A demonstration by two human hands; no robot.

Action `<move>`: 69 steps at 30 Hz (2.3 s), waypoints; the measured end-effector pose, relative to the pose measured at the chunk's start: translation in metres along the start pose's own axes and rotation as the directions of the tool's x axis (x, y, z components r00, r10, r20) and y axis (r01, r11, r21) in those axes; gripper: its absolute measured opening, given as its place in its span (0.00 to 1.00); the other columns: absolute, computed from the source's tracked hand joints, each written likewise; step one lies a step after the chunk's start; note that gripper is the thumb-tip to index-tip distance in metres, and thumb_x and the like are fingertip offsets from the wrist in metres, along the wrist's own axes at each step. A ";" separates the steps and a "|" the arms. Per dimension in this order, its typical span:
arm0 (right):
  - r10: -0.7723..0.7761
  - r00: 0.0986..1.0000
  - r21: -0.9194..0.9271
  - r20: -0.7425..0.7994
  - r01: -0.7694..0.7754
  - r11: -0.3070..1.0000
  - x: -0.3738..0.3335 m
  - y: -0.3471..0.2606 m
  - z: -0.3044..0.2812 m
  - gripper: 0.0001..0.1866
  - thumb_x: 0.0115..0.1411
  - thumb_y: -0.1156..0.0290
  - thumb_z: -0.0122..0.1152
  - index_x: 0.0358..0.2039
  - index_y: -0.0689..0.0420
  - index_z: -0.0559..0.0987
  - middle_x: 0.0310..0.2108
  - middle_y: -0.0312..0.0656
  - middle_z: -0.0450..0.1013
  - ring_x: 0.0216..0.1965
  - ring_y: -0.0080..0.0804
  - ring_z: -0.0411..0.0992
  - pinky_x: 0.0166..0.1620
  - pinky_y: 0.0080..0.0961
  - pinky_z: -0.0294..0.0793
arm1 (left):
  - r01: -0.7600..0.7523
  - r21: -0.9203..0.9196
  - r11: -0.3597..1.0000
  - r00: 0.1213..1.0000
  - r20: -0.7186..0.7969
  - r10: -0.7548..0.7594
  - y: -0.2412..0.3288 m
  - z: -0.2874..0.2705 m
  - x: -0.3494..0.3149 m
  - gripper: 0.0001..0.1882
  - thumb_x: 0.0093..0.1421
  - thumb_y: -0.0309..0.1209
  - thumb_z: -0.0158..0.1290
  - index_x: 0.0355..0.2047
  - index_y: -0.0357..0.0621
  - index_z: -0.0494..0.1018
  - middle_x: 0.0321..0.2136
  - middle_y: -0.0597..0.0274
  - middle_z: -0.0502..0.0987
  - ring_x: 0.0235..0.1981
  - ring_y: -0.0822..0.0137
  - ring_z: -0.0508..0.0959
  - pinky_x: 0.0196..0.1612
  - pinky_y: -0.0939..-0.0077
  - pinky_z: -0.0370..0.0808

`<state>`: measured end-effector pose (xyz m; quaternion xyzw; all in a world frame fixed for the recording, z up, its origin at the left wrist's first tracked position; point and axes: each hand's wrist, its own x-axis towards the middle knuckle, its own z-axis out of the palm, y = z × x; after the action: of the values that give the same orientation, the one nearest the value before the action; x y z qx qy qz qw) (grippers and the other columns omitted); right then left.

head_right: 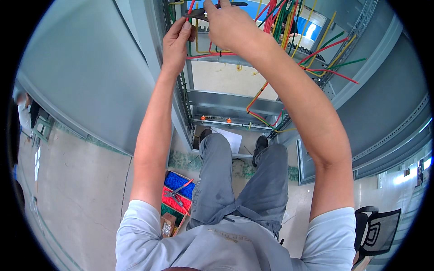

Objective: The person sits on a stool in front of an open electrical cabinet and uses pliers to strip and cut colored wires. They then insert the wires into terminal blocks and tighten the connections. The person repeats this process for multiple wires of different colors.

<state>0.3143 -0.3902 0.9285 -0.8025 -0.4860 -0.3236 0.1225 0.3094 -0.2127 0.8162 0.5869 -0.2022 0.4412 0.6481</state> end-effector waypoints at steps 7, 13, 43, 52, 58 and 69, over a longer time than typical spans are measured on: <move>-0.031 0.997 -0.102 0.072 0.038 0.994 0.001 0.000 -0.013 0.26 0.57 0.76 0.55 0.57 0.68 0.71 0.45 0.68 0.72 0.45 0.66 0.76 0.49 0.52 0.78 | 0.014 -0.063 0.998 0.998 0.055 -0.010 0.003 -0.004 -0.001 0.20 0.74 0.38 0.51 0.58 0.36 0.74 0.29 0.69 0.72 0.32 0.74 0.67 0.39 0.78 0.66; -0.031 0.997 -0.089 0.074 0.038 0.995 -0.002 0.011 -0.010 0.24 0.57 0.74 0.57 0.55 0.66 0.74 0.46 0.62 0.73 0.47 0.63 0.75 0.49 0.52 0.77 | 0.039 -0.084 0.996 0.993 0.118 -0.029 0.004 -0.004 -0.001 0.20 0.74 0.38 0.52 0.58 0.37 0.75 0.30 0.69 0.73 0.33 0.74 0.68 0.40 0.78 0.67; -0.320 0.943 -0.117 -0.087 0.310 0.944 0.037 0.056 0.016 0.10 0.60 0.67 0.61 0.37 0.60 0.81 0.32 0.50 0.77 0.36 0.54 0.77 0.40 0.53 0.74 | 0.049 -0.146 0.988 0.995 0.097 -0.035 0.004 -0.002 0.008 0.19 0.74 0.38 0.51 0.56 0.36 0.74 0.34 0.66 0.75 0.35 0.73 0.70 0.41 0.75 0.69; -0.193 0.949 -0.022 -0.250 0.194 0.981 0.028 0.044 0.034 0.12 0.61 0.59 0.67 0.38 0.51 0.76 0.30 0.42 0.76 0.31 0.50 0.77 0.32 0.46 0.75 | 0.130 -0.155 0.979 0.987 -0.075 -0.142 -0.006 -0.012 0.021 0.16 0.75 0.36 0.50 0.53 0.38 0.76 0.36 0.65 0.79 0.39 0.75 0.76 0.47 0.76 0.73; -0.145 0.950 0.311 -0.278 0.232 0.922 -0.085 0.032 0.003 0.14 0.68 0.61 0.61 0.41 0.61 0.76 0.28 0.46 0.71 0.28 0.47 0.69 0.33 0.39 0.70 | 0.129 -0.054 0.990 0.989 -0.063 -0.133 -0.001 -0.008 0.028 0.16 0.76 0.36 0.49 0.55 0.38 0.74 0.39 0.64 0.80 0.41 0.74 0.76 0.50 0.77 0.72; 0.299 0.535 0.601 0.790 -0.772 -0.208 -0.446 0.029 0.066 0.14 0.68 0.61 0.62 0.36 0.61 0.79 0.20 0.34 0.71 0.22 0.22 0.71 0.28 0.24 0.70 | 0.106 0.273 0.956 0.976 -0.215 -0.047 -0.001 0.001 -0.030 0.29 0.76 0.39 0.45 0.71 0.34 0.57 0.63 0.48 0.71 0.68 0.61 0.66 0.70 0.68 0.60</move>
<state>0.2237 -0.6836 0.5971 -0.6810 -0.1641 0.3185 0.6386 0.2951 -0.2236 0.7926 0.6319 -0.0461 0.4985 0.5917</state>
